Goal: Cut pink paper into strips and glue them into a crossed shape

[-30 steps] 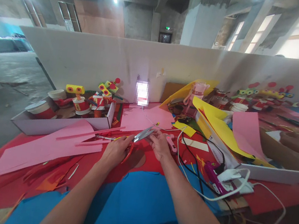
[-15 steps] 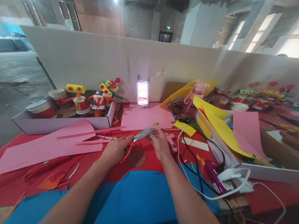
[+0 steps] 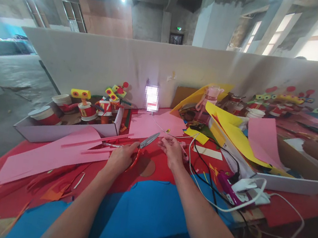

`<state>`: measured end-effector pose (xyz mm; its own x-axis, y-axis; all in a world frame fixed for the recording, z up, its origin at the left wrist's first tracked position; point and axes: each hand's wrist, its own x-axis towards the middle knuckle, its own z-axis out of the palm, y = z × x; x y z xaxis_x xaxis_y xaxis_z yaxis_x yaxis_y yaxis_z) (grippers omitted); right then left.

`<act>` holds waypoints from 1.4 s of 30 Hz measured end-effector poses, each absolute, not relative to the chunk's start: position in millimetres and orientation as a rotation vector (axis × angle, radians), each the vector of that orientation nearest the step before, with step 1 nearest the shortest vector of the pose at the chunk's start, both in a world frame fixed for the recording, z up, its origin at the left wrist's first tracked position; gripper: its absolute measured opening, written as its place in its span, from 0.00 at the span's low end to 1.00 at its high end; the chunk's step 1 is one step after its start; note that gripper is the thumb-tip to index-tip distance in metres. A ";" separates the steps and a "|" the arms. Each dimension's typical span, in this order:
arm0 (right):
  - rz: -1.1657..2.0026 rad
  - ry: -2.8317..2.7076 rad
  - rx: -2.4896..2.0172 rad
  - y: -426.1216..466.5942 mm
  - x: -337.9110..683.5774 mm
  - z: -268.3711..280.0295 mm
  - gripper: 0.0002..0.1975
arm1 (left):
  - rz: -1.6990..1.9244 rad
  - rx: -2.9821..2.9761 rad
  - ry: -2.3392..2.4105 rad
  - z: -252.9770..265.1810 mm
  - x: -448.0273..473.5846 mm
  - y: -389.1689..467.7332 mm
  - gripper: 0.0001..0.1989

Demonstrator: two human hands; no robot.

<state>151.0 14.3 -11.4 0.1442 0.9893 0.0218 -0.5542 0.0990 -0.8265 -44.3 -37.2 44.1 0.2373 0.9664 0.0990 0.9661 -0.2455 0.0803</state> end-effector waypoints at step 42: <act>1.195 -1.202 -0.776 7.5 141.3 -11.7 0.18 | 1.361 1.656 1.145 17.7 -12.7 -1.4 0.09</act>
<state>141.3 7.5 -11.7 -0.0661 0.9596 0.2735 -0.2676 0.2470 -0.9313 -12.7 -1.4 17.7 0.0584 0.9299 0.3632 0.1983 -0.3674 0.9087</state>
